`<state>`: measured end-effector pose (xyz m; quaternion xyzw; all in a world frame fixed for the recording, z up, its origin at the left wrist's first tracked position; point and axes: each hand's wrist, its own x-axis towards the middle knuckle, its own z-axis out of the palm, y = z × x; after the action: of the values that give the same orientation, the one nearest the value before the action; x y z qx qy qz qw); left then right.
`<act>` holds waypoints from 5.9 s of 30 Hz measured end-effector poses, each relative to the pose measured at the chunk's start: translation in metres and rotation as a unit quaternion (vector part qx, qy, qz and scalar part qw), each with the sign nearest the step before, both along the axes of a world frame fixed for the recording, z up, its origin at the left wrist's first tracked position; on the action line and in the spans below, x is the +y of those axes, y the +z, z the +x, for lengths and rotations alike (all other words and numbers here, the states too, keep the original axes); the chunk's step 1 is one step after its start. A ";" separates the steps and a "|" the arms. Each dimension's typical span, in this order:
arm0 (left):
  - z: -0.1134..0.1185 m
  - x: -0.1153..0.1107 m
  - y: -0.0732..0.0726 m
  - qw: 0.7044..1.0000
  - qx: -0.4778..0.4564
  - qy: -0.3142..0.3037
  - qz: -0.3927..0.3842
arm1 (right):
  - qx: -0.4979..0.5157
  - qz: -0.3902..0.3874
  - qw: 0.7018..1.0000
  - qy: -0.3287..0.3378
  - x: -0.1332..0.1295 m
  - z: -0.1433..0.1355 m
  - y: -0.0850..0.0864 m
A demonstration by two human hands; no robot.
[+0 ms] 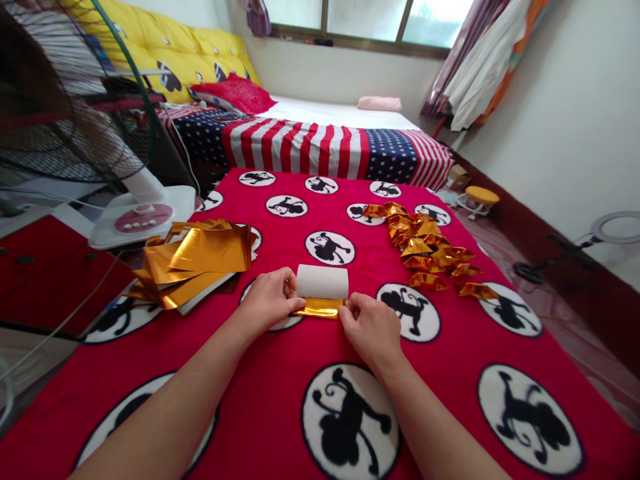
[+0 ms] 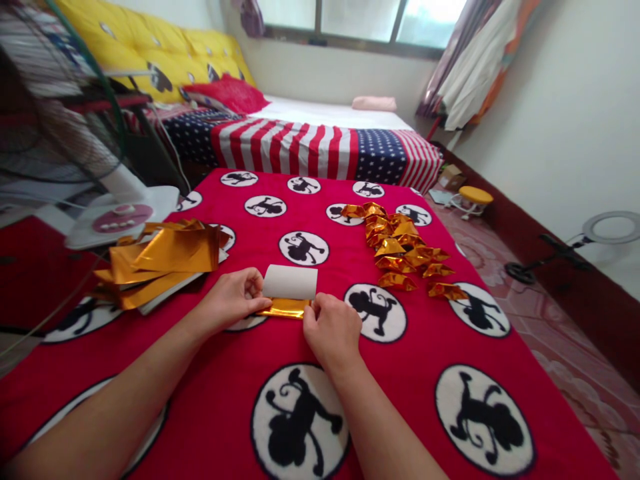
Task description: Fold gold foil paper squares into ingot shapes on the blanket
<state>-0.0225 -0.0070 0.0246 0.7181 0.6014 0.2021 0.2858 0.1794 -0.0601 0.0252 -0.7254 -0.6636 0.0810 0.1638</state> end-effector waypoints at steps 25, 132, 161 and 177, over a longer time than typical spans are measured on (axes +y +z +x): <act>0.006 -0.008 0.007 0.993 0.098 -0.043 0.045 | 0.049 0.000 0.999 0.011 -0.004 0.004 0.001; 0.029 -0.028 -0.018 0.955 0.239 -0.095 0.148 | -0.080 0.042 0.963 0.253 -0.052 -0.024 -0.017; 0.017 -0.005 -0.021 0.983 -0.084 0.007 0.162 | 0.617 0.034 0.786 -0.024 0.025 -0.003 -0.015; 0.017 -0.004 -0.016 0.888 -0.451 0.083 0.041 | 0.609 0.116 0.784 -0.006 0.021 -0.002 -0.015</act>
<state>-0.0057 -0.0114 0.0081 0.5083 0.4567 0.5512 0.4789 0.1777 -0.0392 0.0098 -0.5045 -0.4261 0.4278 0.6172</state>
